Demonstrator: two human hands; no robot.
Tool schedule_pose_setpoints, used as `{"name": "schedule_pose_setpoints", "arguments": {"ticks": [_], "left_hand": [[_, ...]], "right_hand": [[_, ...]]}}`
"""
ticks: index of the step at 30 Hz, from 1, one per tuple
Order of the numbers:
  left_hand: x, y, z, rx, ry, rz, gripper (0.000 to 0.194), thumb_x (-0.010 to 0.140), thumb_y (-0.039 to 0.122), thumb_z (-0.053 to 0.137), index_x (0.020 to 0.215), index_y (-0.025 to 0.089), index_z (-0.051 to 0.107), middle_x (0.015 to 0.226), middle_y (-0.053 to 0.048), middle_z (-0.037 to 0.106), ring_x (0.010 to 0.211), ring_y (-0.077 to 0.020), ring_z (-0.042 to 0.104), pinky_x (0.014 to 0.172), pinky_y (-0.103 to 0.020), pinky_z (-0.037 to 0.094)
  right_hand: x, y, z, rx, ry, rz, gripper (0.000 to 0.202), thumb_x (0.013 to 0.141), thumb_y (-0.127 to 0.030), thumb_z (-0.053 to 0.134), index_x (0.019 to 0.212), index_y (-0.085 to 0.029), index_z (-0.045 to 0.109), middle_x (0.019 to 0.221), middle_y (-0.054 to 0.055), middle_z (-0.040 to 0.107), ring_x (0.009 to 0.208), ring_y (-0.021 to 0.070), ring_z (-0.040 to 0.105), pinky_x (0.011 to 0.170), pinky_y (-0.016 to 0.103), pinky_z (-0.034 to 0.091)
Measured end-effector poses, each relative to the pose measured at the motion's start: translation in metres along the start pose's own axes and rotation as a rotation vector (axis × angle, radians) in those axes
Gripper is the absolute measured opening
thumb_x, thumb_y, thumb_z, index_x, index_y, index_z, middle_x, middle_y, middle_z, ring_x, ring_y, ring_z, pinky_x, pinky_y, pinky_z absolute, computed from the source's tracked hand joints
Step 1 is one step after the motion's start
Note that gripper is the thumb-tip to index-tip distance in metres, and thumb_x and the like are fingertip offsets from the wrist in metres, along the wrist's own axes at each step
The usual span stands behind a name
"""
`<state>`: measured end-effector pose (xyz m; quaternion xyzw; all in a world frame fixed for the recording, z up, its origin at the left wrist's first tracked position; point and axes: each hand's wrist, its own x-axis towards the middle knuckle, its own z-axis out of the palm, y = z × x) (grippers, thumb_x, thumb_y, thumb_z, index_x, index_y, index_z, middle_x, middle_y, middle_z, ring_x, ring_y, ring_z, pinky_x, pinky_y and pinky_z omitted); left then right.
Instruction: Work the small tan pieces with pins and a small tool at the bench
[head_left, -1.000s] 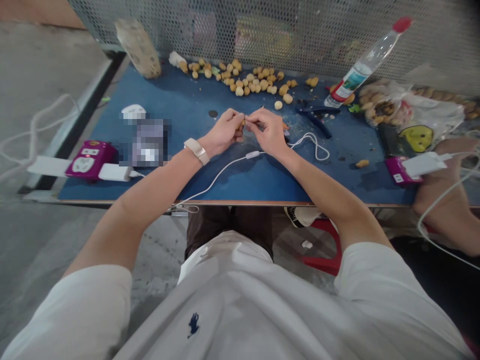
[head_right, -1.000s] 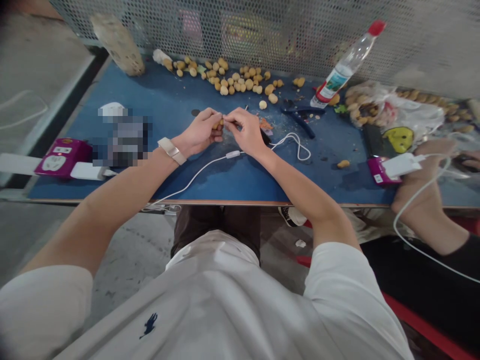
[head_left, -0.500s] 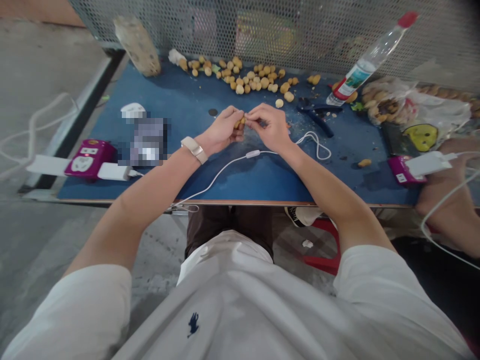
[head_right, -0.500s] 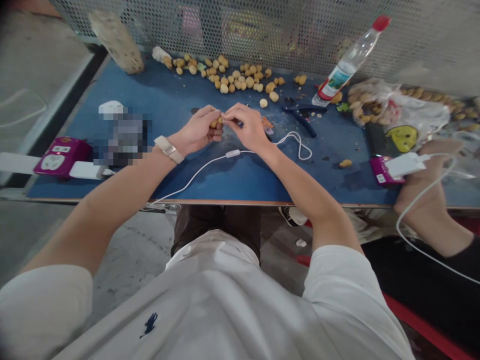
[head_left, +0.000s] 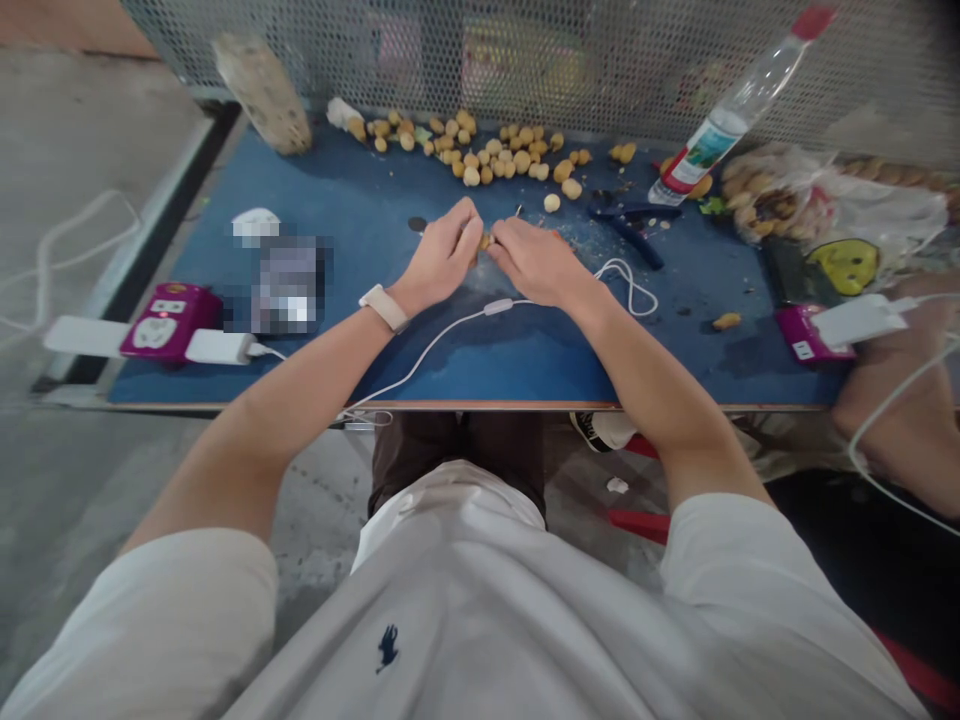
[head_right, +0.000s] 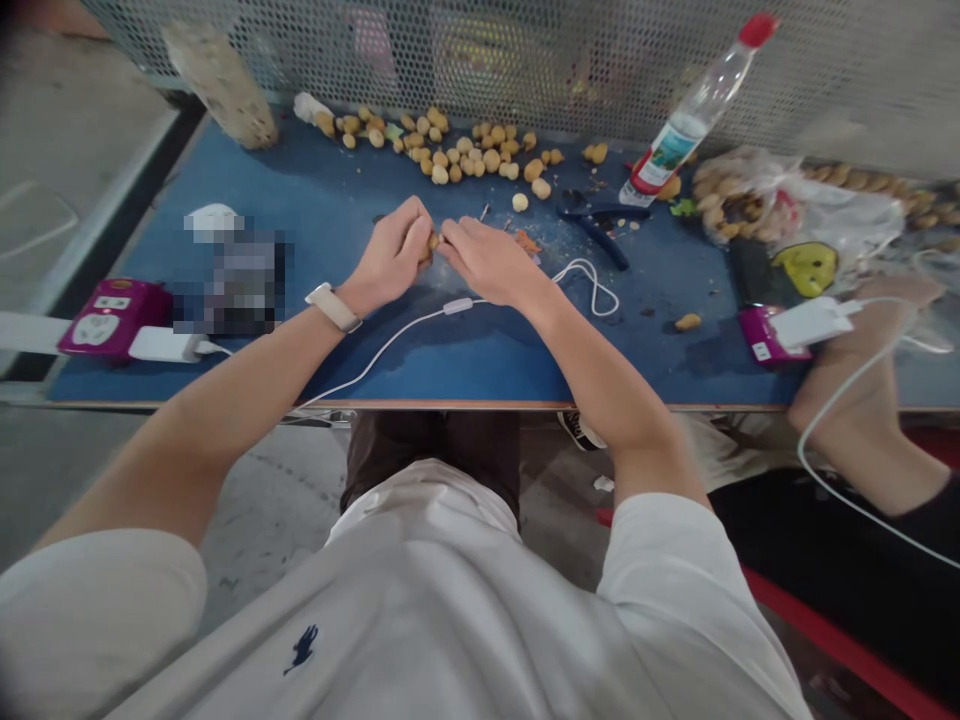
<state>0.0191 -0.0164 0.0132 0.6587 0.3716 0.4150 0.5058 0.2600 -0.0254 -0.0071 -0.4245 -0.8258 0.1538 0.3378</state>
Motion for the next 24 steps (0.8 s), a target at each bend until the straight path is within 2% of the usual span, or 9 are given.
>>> {"name": "schedule_pose_setpoints", "arguments": {"ticks": [4,8,10,14,19,22,24], "left_hand": [[-0.001,0.003,-0.002,0.123,0.071,0.071,0.053,0.128,0.051,0.079,0.084,0.03,0.059,0.086,-0.004,0.053,0.106,-0.0309,0.075,0.096,-0.04,0.064],[-0.003,0.003,-0.001,0.222,0.059,0.205,0.052,0.133,0.041,0.057,0.082,0.033,0.054,0.082,-0.004,0.05,0.091,-0.0309,0.064,0.102,-0.046,0.059],[-0.004,0.003,0.0,0.241,0.053,0.257,0.052,0.133,0.036,0.046,0.082,0.034,0.051,0.082,-0.005,0.05,0.086,-0.031,0.058,0.103,-0.049,0.055],[-0.002,0.001,0.005,0.161,0.093,0.188,0.054,0.132,0.033,0.049,0.078,0.032,0.049,0.079,-0.006,0.051,0.095,-0.0307,0.062,0.103,-0.047,0.057],[0.007,-0.011,0.008,-0.005,0.112,-0.008,0.053,0.128,0.038,0.071,0.08,0.029,0.051,0.08,-0.004,0.049,0.098,-0.0295,0.07,0.086,-0.04,0.056],[0.013,-0.016,0.006,-0.017,0.083,-0.038,0.051,0.124,0.034,0.078,0.081,0.029,0.052,0.082,-0.003,0.05,0.101,-0.0306,0.073,0.089,-0.04,0.056],[0.016,-0.013,0.002,0.065,0.062,-0.001,0.047,0.117,0.024,0.082,0.082,0.031,0.053,0.083,-0.004,0.053,0.111,-0.034,0.075,0.095,-0.041,0.057]], "right_hand": [[-0.004,-0.009,0.009,0.106,-0.068,0.036,0.088,0.12,-0.11,0.024,0.108,-0.034,0.066,0.095,0.007,0.073,0.107,0.035,0.086,0.119,0.063,0.076],[-0.002,-0.013,0.028,0.261,-0.007,0.14,0.095,0.107,-0.121,0.024,0.104,-0.034,0.062,0.085,0.003,0.062,0.086,0.0292,0.077,0.093,0.058,0.082],[-0.001,-0.012,0.035,0.309,0.018,0.179,0.096,0.101,-0.124,0.028,0.105,-0.034,0.061,0.085,0.002,0.06,0.082,0.0278,0.074,0.087,0.056,0.081],[-0.004,-0.012,0.032,0.308,-0.019,0.143,0.093,0.104,-0.124,0.031,0.102,-0.035,0.06,0.083,0.001,0.059,0.083,0.0279,0.074,0.091,0.054,0.08],[-0.008,-0.024,0.016,0.17,-0.008,0.106,0.088,0.113,-0.118,0.037,0.096,-0.035,0.06,0.083,0.002,0.065,0.089,0.0289,0.076,0.103,0.053,0.076],[-0.005,-0.019,0.015,0.127,-0.042,0.084,0.083,0.119,-0.112,0.041,0.092,-0.035,0.058,0.082,0.002,0.066,0.091,0.0301,0.077,0.109,0.054,0.074],[-0.001,-0.007,0.017,0.115,-0.046,0.084,0.078,0.119,-0.108,0.056,0.091,-0.035,0.061,0.082,0.002,0.069,0.094,0.032,0.08,0.112,0.056,0.073]]}}
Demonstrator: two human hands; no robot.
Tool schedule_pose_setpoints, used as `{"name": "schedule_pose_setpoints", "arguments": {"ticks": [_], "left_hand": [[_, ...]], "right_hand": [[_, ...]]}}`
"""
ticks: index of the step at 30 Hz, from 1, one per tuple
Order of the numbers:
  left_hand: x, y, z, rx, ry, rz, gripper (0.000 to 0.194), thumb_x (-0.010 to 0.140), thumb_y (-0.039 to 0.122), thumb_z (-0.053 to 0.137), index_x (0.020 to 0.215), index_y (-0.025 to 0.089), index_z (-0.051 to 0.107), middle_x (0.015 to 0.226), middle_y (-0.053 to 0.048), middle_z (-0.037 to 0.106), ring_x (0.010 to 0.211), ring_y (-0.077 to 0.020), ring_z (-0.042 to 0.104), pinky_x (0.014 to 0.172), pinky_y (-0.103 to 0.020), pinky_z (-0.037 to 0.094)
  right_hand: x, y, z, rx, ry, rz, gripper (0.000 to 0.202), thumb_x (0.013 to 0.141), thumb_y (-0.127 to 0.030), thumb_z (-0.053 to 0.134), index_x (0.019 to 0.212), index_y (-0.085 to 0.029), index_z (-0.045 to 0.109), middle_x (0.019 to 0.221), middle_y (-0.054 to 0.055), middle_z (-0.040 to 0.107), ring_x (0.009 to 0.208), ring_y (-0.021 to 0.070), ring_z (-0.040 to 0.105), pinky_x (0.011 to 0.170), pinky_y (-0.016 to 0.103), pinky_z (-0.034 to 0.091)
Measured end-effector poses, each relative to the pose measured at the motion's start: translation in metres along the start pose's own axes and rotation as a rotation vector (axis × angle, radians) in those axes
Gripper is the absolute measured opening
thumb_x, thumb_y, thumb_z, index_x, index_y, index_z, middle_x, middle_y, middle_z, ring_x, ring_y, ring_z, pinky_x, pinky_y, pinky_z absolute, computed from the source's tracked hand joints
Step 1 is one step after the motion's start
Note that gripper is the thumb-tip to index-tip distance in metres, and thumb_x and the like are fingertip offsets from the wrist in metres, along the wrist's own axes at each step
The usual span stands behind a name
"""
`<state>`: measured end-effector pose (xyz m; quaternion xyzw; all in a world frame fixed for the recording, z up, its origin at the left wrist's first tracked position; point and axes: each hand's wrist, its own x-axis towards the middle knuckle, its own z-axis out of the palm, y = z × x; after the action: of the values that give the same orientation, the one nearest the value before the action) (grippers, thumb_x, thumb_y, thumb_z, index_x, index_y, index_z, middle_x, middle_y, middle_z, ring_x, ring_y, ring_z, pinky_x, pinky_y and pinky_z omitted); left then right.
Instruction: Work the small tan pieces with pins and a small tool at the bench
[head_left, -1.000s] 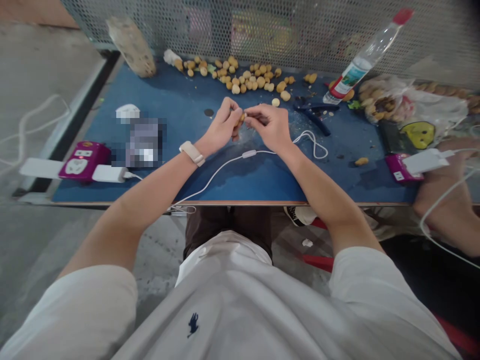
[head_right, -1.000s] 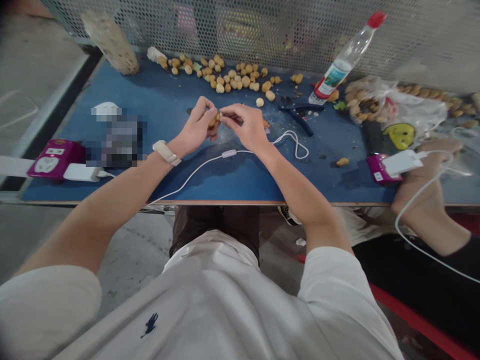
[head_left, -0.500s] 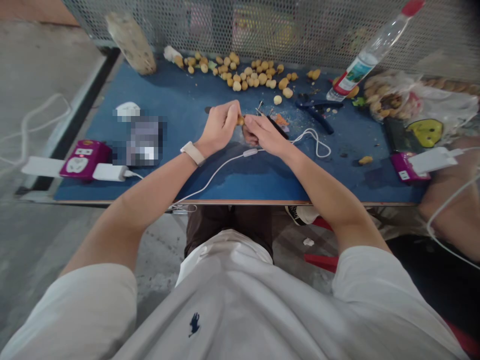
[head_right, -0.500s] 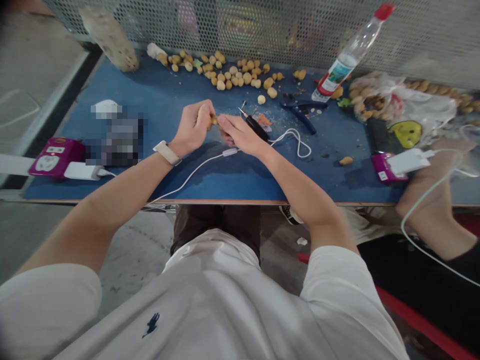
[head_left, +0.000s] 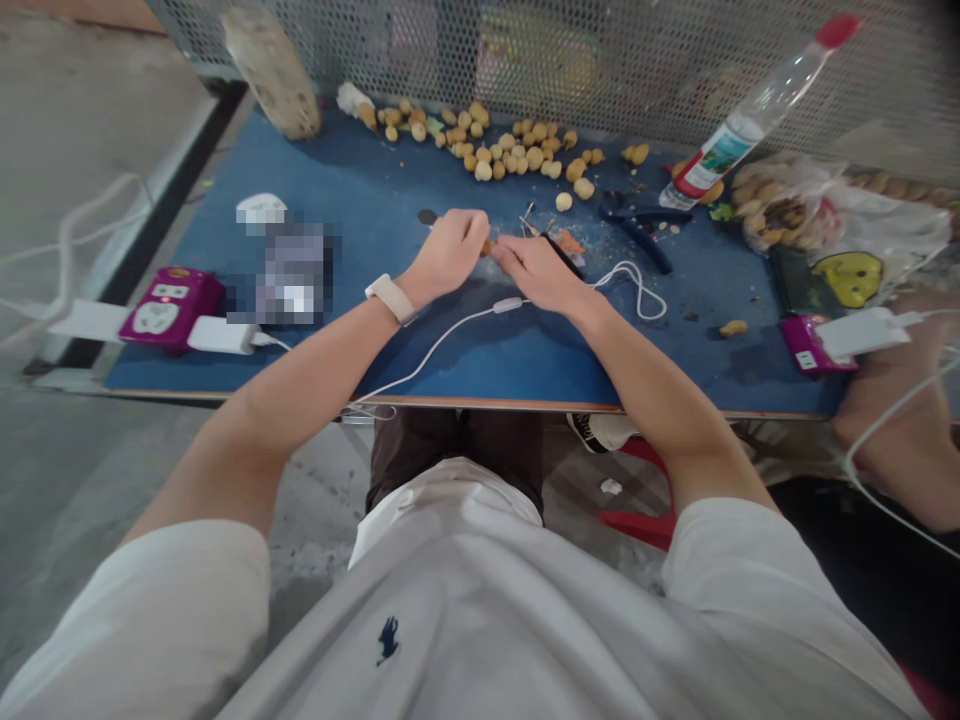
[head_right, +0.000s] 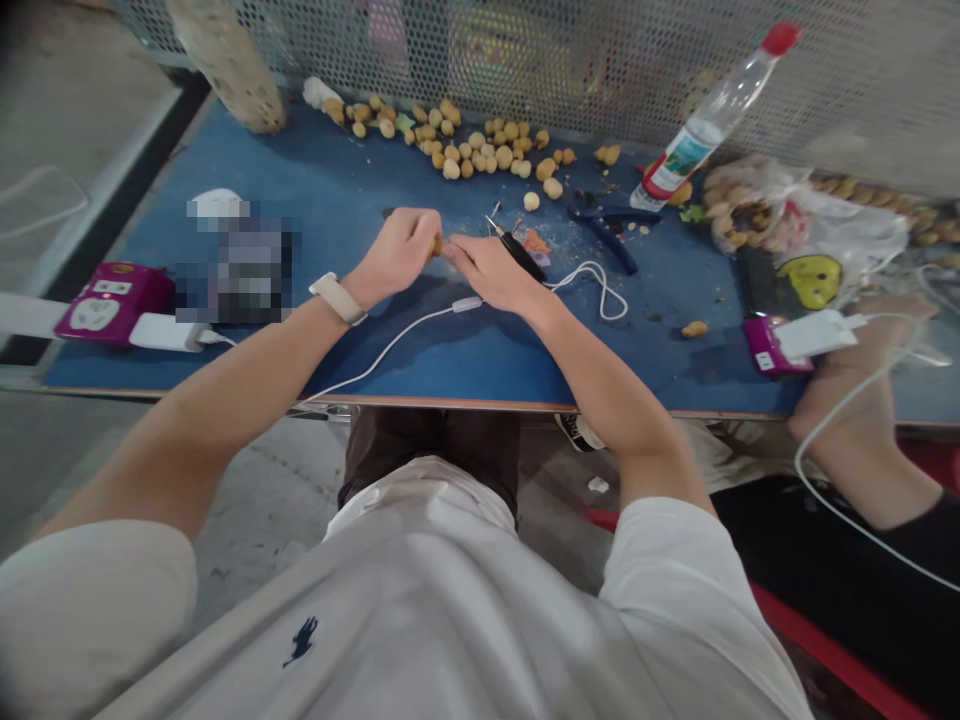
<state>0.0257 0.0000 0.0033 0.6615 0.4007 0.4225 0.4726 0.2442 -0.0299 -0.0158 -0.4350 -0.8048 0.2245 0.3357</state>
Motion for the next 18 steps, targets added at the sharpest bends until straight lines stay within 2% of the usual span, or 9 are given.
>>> {"name": "schedule_pose_setpoints", "arguments": {"ticks": [3,6,8,9,11,13,14,16,18], "left_hand": [[0.004,0.016,-0.014,0.215,0.02,0.104,0.046,0.105,0.015,0.087,0.083,0.034,0.052,0.085,-0.006,0.056,0.12,-0.0391,0.075,0.104,-0.046,0.057],[0.005,0.035,-0.033,0.524,0.087,0.218,0.045,0.114,0.025,0.074,0.084,0.035,0.042,0.085,-0.007,0.057,0.106,-0.0407,0.074,0.109,-0.053,0.055],[0.006,0.039,-0.04,0.664,0.165,0.28,0.04,0.12,0.037,0.068,0.088,0.034,0.044,0.087,-0.007,0.055,0.104,-0.0417,0.073,0.108,-0.055,0.052],[0.006,0.038,-0.04,0.723,0.169,0.272,0.039,0.117,0.036,0.071,0.088,0.034,0.045,0.084,-0.006,0.049,0.105,-0.0422,0.073,0.107,-0.055,0.05],[0.006,0.032,-0.036,0.796,0.087,0.117,0.053,0.11,0.026,0.079,0.081,0.034,0.036,0.076,-0.001,0.03,0.106,-0.0395,0.068,0.108,-0.05,0.048],[0.009,0.025,-0.03,0.792,-0.008,0.024,0.059,0.106,0.021,0.082,0.08,0.034,0.031,0.077,0.001,0.026,0.106,-0.038,0.067,0.11,-0.049,0.046],[0.011,0.022,-0.027,0.795,-0.019,0.037,0.058,0.108,0.023,0.08,0.081,0.035,0.03,0.079,0.001,0.024,0.106,-0.0399,0.067,0.112,-0.052,0.044],[0.015,0.018,-0.025,0.682,0.093,0.153,0.052,0.111,0.032,0.077,0.082,0.036,0.035,0.081,-0.001,0.027,0.113,-0.045,0.066,0.114,-0.055,0.043],[0.018,0.014,-0.025,0.491,0.132,0.178,0.049,0.105,0.03,0.085,0.079,0.037,0.044,0.078,-0.004,0.034,0.124,-0.0455,0.063,0.114,-0.052,0.043]], "right_hand": [[0.006,0.02,-0.001,-0.021,0.029,-0.003,0.071,0.117,-0.101,0.073,0.093,-0.035,0.068,0.086,0.004,0.075,0.106,0.0374,0.085,0.121,0.061,0.072],[0.006,0.03,-0.007,-0.016,0.091,-0.005,0.068,0.119,-0.099,0.072,0.096,-0.035,0.072,0.089,0.005,0.077,0.11,0.0384,0.086,0.127,0.064,0.07],[0.004,0.03,-0.013,0.009,0.136,0.001,0.07,0.121,-0.1,0.066,0.1,-0.034,0.076,0.09,0.006,0.078,0.112,0.0376,0.087,0.129,0.062,0.071],[0.003,0.028,-0.015,0.02,0.152,0.006,0.072,0.121,-0.101,0.063,0.102,-0.034,0.078,0.091,0.006,0.078,0.112,0.0372,0.087,0.129,0.062,0.071],[0.002,0.025,-0.019,0.028,0.168,0.016,0.076,0.122,-0.104,0.058,0.106,-0.033,0.08,0.091,0.005,0.078,0.112,0.0364,0.088,0.129,0.061,0.072],[0.002,0.024,-0.022,0.018,0.163,0.016,0.079,0.123,-0.104,0.055,0.106,-0.032,0.081,0.09,0.005,0.078,0.111,0.036,0.089,0.129,0.06,0.073],[0.002,0.025,-0.023,0.01,0.155,0.014,0.079,0.123,-0.103,0.053,0.105,-0.031,0.081,0.089,0.005,0.079,0.11,0.0358,0.09,0.129,0.061,0.073],[0.003,0.026,-0.024,-0.004,0.146,0.013,0.08,0.124,-0.103,0.053,0.102,-0.031,0.08,0.09,0.006,0.08,0.11,0.036,0.09,0.13,0.062,0.073],[0.003,0.028,-0.025,-0.008,0.157,0.021,0.081,0.123,-0.104,0.055,0.098,-0.031,0.078,0.089,0.005,0.08,0.11,0.0364,0.091,0.129,0.062,0.073]]}}
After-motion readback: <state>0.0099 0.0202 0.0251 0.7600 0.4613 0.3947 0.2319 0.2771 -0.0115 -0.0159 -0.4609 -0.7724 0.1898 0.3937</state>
